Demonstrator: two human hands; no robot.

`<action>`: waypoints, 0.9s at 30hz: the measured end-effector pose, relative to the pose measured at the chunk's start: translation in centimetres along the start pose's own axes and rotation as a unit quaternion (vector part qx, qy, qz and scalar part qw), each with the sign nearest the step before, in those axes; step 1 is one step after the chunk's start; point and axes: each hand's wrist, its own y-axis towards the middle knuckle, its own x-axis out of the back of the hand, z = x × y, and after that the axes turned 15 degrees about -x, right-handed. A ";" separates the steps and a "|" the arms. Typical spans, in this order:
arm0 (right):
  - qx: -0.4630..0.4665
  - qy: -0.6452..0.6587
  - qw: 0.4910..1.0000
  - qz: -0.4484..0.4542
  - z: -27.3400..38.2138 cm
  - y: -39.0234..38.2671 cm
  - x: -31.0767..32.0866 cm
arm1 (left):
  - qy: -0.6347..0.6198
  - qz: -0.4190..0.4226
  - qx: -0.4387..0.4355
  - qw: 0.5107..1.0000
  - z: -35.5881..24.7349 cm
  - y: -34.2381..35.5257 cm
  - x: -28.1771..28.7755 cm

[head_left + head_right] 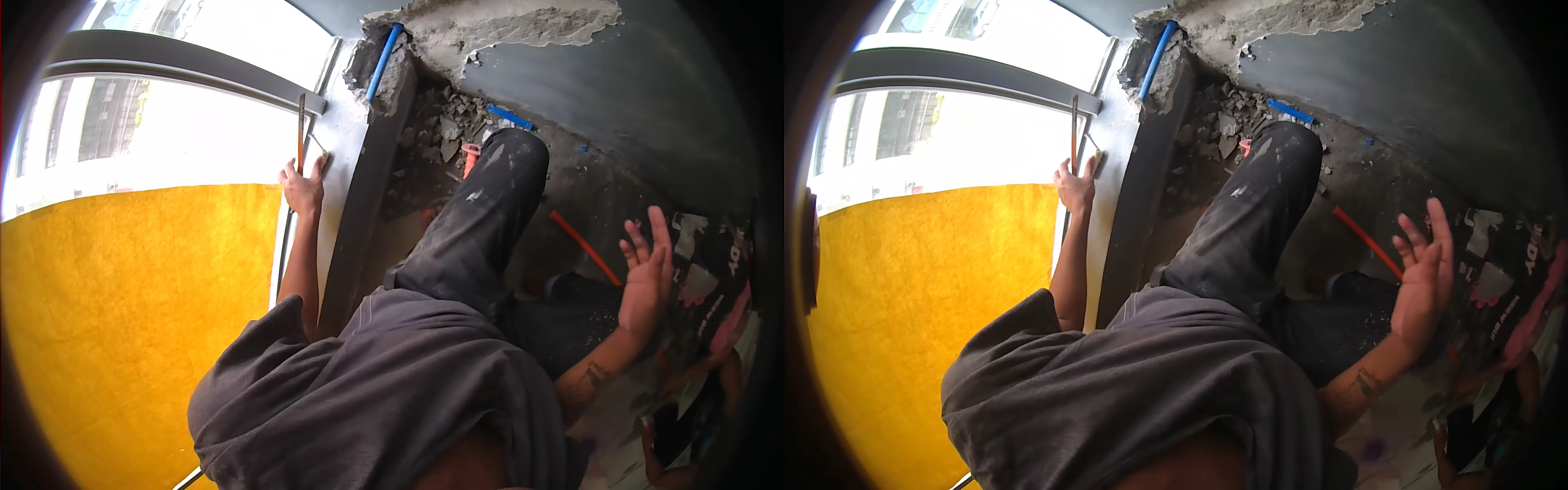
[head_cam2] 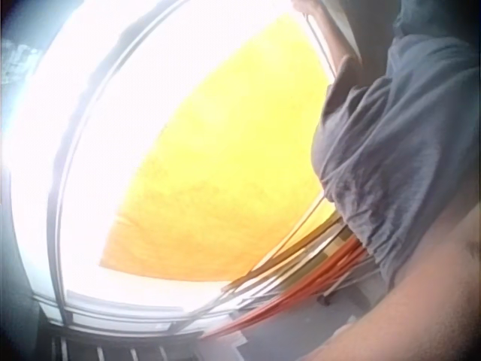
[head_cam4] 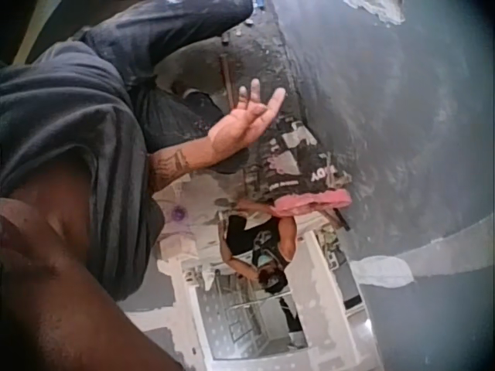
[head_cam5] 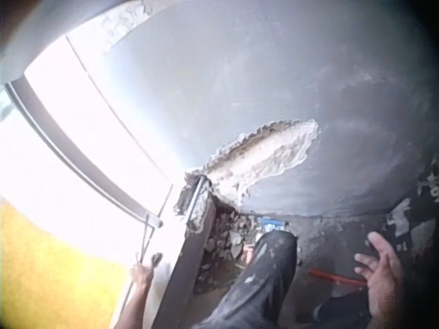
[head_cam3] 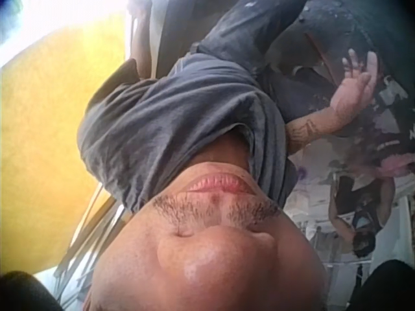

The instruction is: The person cuts a piece of orange conduit with a hand saw, then walks through a room containing cement bags and picks up a different piece of conduit from a pile on a balcony.

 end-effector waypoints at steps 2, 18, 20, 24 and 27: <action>0.019 -0.025 0.998 -0.046 0.3 -1.0 2.0 | -0.060 -0.005 -0.031 0.998 -2.3 1.8 0.7; 0.078 -0.422 0.809 -0.403 -1.3 0.1 9.9 | -0.560 -0.052 -0.543 0.623 -44.9 -6.5 8.9; 0.107 -0.341 0.816 -0.455 -1.0 -1.2 11.7 | -0.455 0.159 -0.548 0.683 -45.7 -12.6 1.1; 0.078 -0.319 0.826 -0.458 -1.8 -0.3 12.8 | -0.360 0.488 -0.630 0.484 -47.6 -29.5 -11.7; 0.007 -0.293 0.824 -0.484 -2.2 2.0 13.6 | -0.272 0.576 -0.686 0.352 -47.0 -34.0 -16.8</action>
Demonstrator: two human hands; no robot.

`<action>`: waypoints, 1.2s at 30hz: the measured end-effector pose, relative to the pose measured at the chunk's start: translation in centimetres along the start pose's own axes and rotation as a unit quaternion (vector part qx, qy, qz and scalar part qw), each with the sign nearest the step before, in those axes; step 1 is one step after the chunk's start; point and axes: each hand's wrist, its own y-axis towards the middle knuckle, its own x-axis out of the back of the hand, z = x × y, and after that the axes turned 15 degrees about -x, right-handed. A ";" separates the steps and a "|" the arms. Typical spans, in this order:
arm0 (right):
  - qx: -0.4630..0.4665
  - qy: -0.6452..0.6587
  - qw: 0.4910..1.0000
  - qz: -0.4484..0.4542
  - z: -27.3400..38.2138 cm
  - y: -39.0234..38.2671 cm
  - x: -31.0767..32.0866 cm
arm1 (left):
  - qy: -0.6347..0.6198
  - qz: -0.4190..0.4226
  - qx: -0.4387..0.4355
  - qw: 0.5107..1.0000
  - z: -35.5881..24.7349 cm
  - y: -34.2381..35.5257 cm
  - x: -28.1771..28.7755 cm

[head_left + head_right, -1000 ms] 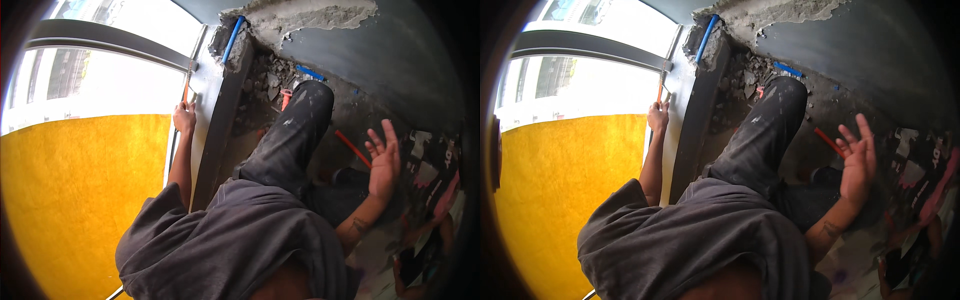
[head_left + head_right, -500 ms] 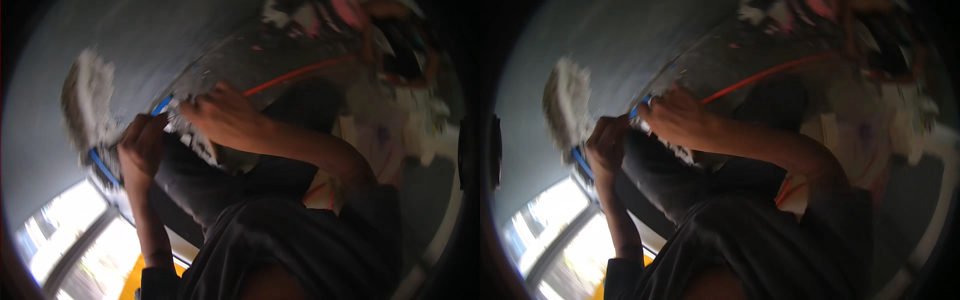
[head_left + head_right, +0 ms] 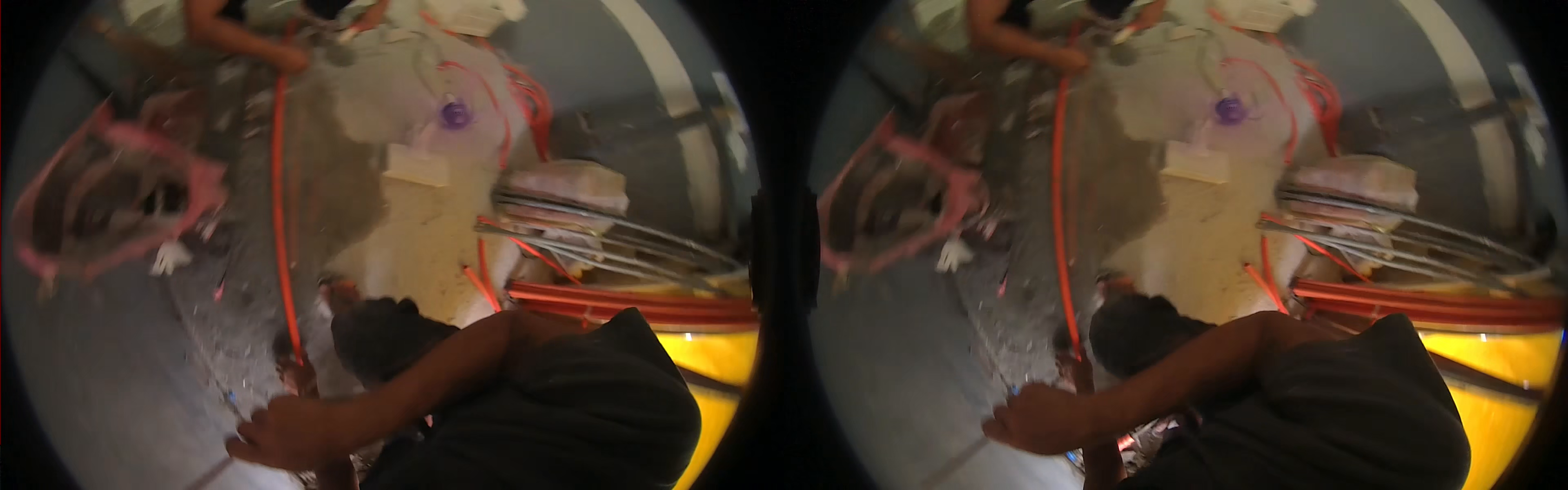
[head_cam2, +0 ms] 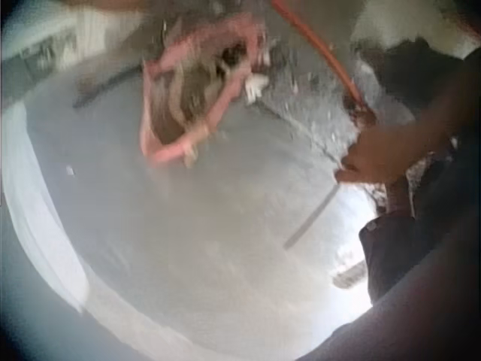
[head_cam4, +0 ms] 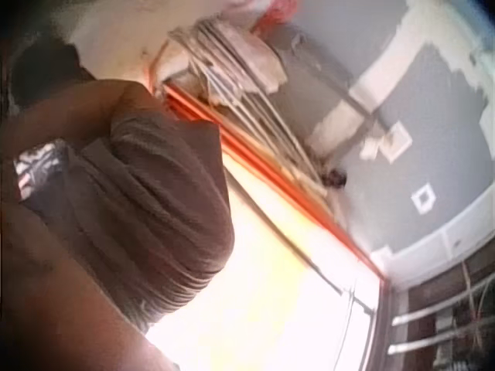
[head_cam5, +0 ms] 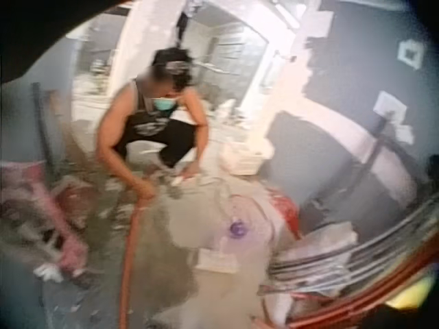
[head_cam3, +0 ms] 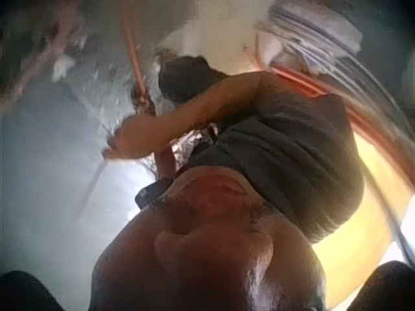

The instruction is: The person cuts a piece of orange conduit with a hand saw, then walks through a room containing cement bags and picks up a different piece of conduit from a pile on a balcony.

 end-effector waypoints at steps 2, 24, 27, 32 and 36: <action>-0.029 0.020 0.999 0.006 -1.3 0.8 2.2 | 0.013 0.052 -0.014 0.998 1.3 0.3 0.9; -0.378 0.170 0.906 -0.082 3.4 -14.0 10.0 | 0.127 0.106 0.082 0.983 -34.7 -16.5 31.2; -0.335 0.134 0.921 -0.147 8.9 -18.9 16.1 | 0.102 0.140 0.092 0.981 -39.8 -19.0 38.0; -0.344 0.059 0.931 -0.111 10.5 -24.1 29.5 | 0.230 0.194 0.072 0.951 -52.3 -17.7 51.4; -0.502 0.057 0.853 -0.127 6.9 -24.6 35.1 | 0.355 0.208 0.069 0.909 -62.7 -15.4 62.2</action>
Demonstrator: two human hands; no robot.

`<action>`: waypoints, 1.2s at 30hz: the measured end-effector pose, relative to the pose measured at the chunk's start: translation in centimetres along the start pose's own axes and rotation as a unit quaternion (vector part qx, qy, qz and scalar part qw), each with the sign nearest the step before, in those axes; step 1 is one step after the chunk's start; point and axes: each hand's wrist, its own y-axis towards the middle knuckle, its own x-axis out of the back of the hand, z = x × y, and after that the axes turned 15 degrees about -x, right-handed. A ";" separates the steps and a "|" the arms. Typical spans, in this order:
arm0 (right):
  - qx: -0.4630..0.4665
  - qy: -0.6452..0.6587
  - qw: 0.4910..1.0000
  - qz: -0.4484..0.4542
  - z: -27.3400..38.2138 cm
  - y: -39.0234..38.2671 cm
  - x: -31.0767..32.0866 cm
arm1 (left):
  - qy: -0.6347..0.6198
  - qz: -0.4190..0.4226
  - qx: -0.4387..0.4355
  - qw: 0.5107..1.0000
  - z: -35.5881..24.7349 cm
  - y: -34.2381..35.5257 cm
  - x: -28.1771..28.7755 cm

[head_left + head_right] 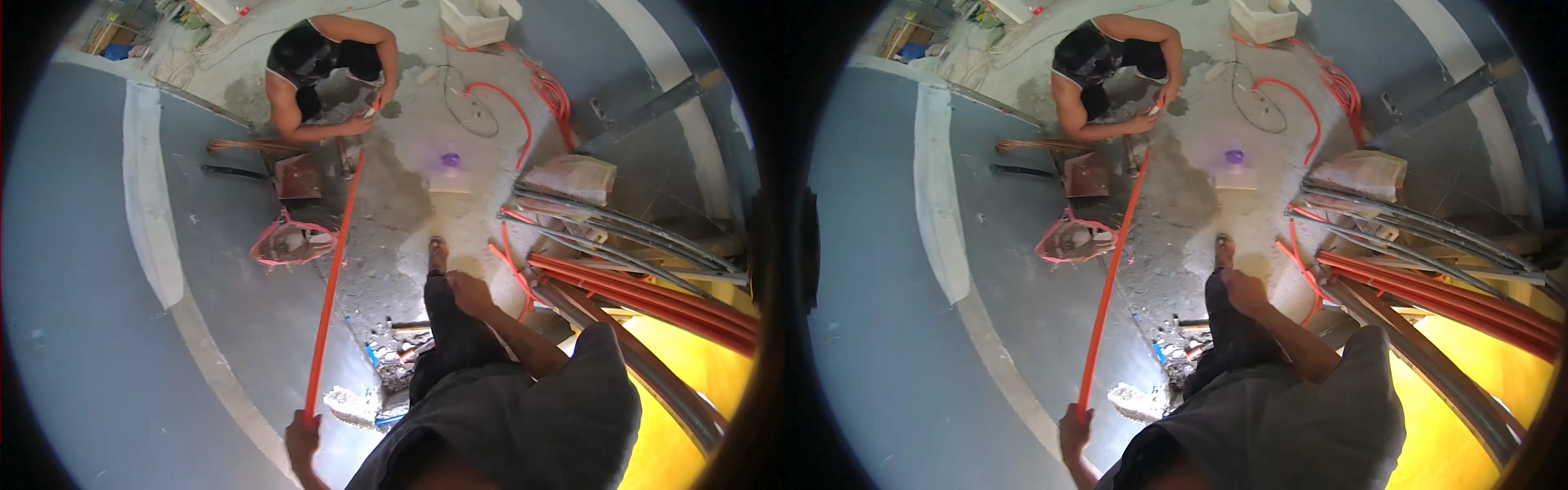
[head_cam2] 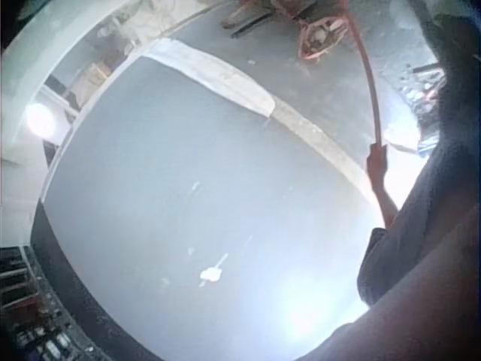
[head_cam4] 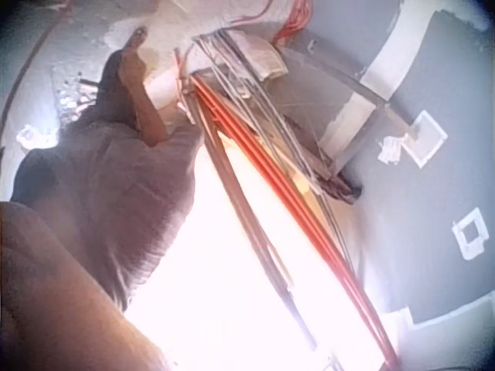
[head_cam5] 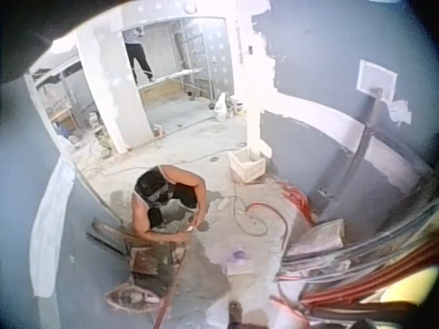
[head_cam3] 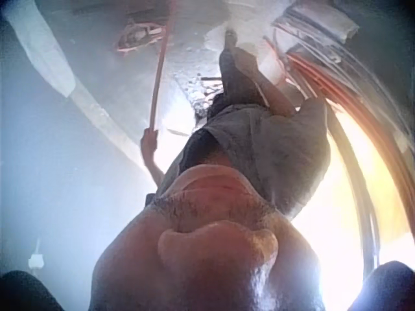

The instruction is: The person cuts a piece of orange conduit with a hand saw, then walks through a room containing cement bags and picks up a different piece of conduit from a pile on a balcony.

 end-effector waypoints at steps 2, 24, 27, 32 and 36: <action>-0.024 0.014 0.999 -0.034 -0.7 2.7 0.7 | 0.031 -0.050 0.074 0.996 -1.2 -2.7 7.1; -0.028 -0.221 0.953 -0.207 -13.3 21.0 1.2 | -0.540 -0.559 -0.407 0.480 -22.1 30.5 39.8; -0.172 -0.248 0.952 -0.045 -10.9 18.5 -2.5 | -0.529 -0.487 -0.455 0.525 -23.0 33.6 41.3; -0.387 -0.161 0.905 -0.077 -11.1 15.6 -9.5 | -0.510 -0.289 -0.610 0.533 -32.9 35.9 50.2; -0.453 0.001 0.891 -0.037 -2.9 14.6 -8.4 | -0.510 -0.208 -0.646 0.528 -37.3 38.3 52.5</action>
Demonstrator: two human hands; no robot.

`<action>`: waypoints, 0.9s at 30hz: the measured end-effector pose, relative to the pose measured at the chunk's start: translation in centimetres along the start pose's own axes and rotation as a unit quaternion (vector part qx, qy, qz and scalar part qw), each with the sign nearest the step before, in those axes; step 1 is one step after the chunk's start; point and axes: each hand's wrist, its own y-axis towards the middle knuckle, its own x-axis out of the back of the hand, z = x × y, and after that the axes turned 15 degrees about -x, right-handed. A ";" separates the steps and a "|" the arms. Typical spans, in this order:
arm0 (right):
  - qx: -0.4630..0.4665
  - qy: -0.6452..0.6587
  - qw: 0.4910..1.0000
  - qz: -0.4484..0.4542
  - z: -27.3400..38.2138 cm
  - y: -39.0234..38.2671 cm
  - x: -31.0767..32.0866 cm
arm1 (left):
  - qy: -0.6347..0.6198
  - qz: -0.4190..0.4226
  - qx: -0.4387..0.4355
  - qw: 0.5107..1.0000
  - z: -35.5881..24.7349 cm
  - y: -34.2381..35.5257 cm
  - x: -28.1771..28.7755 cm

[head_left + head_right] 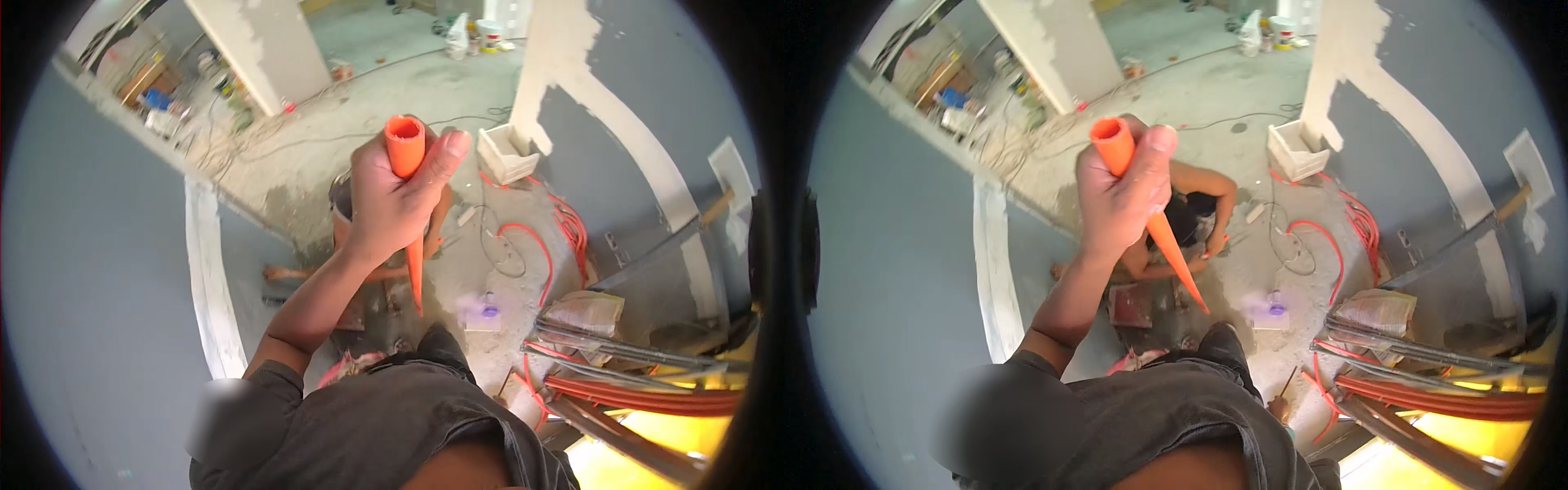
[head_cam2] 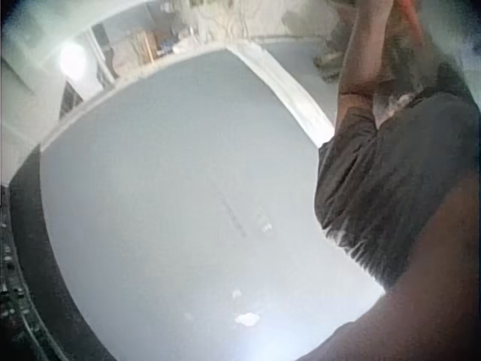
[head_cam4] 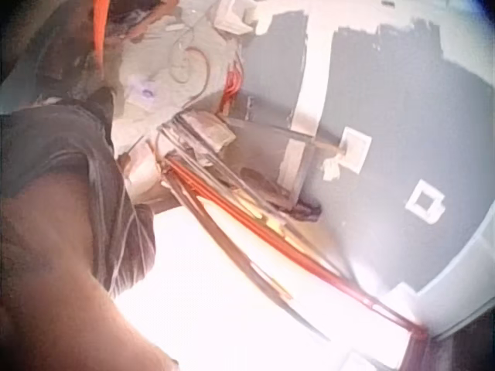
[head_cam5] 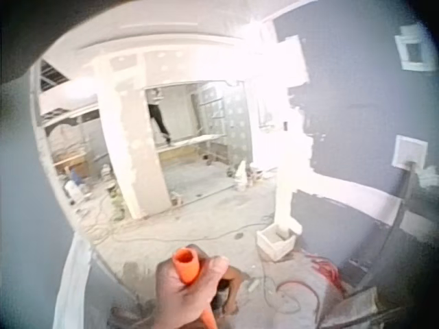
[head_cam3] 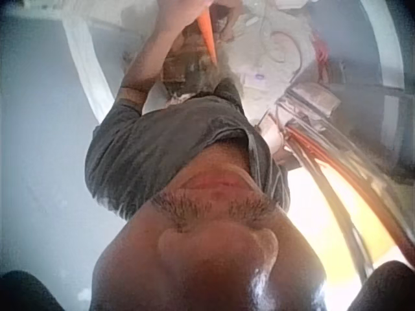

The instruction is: The person cuts a piece of orange conduit with a hand saw, then walks through a room containing cement bags and picks up a different piece of conduit from a pile on a balcony.

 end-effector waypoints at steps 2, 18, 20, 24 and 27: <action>-0.026 0.061 0.997 0.026 1.6 -1.1 -0.1 | -0.023 0.012 0.010 1.000 2.6 1.3 -0.9; -0.305 0.686 0.653 0.101 15.6 -7.8 8.2 | -0.275 0.093 -0.016 0.957 14.0 18.2 -1.3; -0.311 0.712 0.627 0.063 15.9 -8.2 8.8 | -0.280 0.111 -0.048 0.952 15.5 19.7 -0.2; -0.366 0.729 0.573 0.083 16.6 -9.6 8.7 | -0.248 0.061 -0.082 0.963 18.1 21.8 1.6; -0.370 0.721 0.580 0.083 17.3 -10.7 6.9 | -0.191 0.000 -0.097 0.977 20.6 23.5 1.8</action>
